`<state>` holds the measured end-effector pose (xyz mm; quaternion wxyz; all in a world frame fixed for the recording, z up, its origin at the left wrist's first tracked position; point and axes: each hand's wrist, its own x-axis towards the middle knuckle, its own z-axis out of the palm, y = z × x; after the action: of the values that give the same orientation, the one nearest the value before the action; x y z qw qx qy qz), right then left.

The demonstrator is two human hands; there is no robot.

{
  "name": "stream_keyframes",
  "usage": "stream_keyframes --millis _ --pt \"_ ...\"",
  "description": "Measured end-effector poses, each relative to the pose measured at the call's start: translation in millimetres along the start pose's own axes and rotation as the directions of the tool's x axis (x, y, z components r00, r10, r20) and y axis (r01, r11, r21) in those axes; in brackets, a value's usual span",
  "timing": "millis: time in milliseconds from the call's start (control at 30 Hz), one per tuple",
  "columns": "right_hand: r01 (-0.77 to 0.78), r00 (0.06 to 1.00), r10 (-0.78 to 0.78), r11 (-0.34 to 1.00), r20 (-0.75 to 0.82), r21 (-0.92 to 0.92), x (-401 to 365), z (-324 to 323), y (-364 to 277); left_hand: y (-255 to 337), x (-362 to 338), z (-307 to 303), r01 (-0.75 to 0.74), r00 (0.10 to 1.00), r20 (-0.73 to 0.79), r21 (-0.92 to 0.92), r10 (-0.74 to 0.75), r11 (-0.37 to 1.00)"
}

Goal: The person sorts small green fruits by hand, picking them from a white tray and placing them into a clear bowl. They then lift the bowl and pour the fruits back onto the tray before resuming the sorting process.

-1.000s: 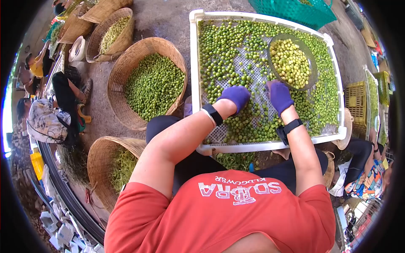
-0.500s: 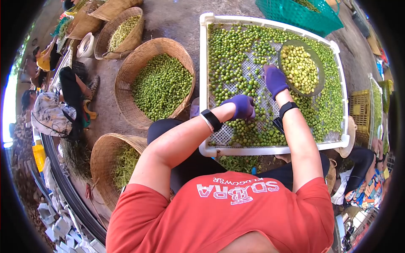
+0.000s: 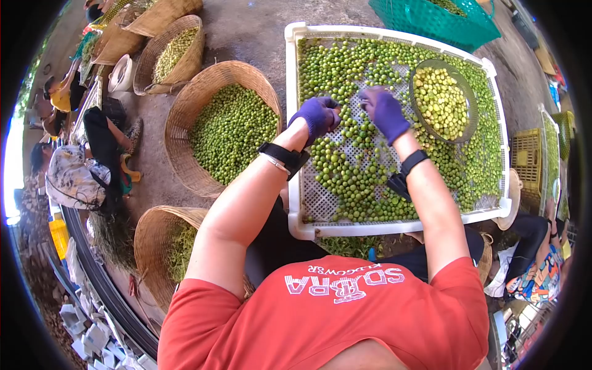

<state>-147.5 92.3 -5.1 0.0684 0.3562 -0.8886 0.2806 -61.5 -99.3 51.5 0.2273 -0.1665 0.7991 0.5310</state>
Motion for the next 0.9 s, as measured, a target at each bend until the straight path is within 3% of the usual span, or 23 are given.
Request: stream_keyframes --millis 33,67,100,167,200,300,333,400,433,500,533,567,600,633,667,733,767,833,900 --pt "-0.006 1.000 0.007 1.000 0.023 -0.020 4 10 -2 -3 5 3 0.023 1.000 0.020 -0.034 -0.022 0.999" --pt "0.037 0.998 -0.027 0.986 0.064 -0.164 4 17 -2 -10 8 9 0.055 0.996 0.081 -0.252 -0.036 0.966" --pt "0.016 0.996 0.001 0.981 0.089 -0.193 1 22 0 -5 3 14 0.118 0.988 0.139 -0.387 -0.069 0.914" --pt "-0.016 0.990 0.050 0.968 0.133 -0.249 0 32 4 -14 5 19 0.163 0.978 0.208 -0.678 -0.026 0.717" --pt "-0.024 0.985 0.066 0.967 0.161 -0.253 1 32 3 -16 4 19 0.125 0.979 0.203 -0.718 0.034 0.685" --pt "-0.021 0.990 0.025 0.999 0.136 -0.029 -2 19 11 -15 13 21 0.237 0.965 0.260 -0.801 -0.037 0.550" --pt "-0.128 0.987 0.127 0.992 0.099 0.005 0 8 15 -16 16 20 0.181 0.972 0.233 -0.758 0.002 0.626" --pt "-0.144 0.989 0.143 0.986 -0.028 -0.085 3 -15 30 -22 20 19 0.063 0.979 0.186 -0.657 0.080 0.751" --pt "-0.160 0.985 0.149 0.979 -0.092 -0.128 1 -19 40 -25 22 20 -0.090 0.970 0.143 -0.537 0.196 0.839" --pt "-0.182 0.983 0.185 0.956 -0.009 -0.230 -1 -13 53 -31 26 20 -0.397 0.907 0.052 -0.231 0.418 0.888" --pt "-0.189 0.979 0.204 0.941 0.027 -0.281 -2 -9 59 -36 28 16 -0.660 0.751 0.076 0.115 0.656 0.742" --pt "-0.216 0.972 0.231 0.939 0.028 -0.269 -5 -6 64 -40 30 14 -0.796 0.545 0.191 0.424 0.817 0.432" --pt "-0.242 0.966 0.258 0.936 0.030 -0.257 -8 -5 64 -37 26 15 -0.780 0.589 0.162 0.373 0.792 0.503" --pt "-0.266 0.959 0.283 0.932 0.034 -0.244 -9 -5 65 -36 27 18 -0.684 0.729 0.098 0.121 0.677 0.719" --pt "-0.265 0.958 0.283 0.934 0.045 -0.240 -10 -5 66 -35 27 21 -0.508 0.848 0.084 -0.151 0.523 0.848" --pt "-0.264 0.956 0.286 0.937 0.065 -0.230 -9 -8 63 -42 30 26 -0.307 0.919 0.113 -0.400 0.378 0.864" --pt "-0.276 0.949 0.302 0.935 0.093 -0.221 -10 -9 60 -44 33 27 -0.342 0.907 0.102 -0.390 0.409 0.855" --pt "-0.297 0.933 0.330 0.931 0.146 -0.210 -14 -14 47 -37 27 22 -0.559 0.818 0.076 -0.134 0.571 0.818" --pt "-0.266 0.945 0.292 0.948 0.145 -0.175 -22 -12 48 -30 21 12 -0.762 0.616 0.153 0.366 0.773 0.535"
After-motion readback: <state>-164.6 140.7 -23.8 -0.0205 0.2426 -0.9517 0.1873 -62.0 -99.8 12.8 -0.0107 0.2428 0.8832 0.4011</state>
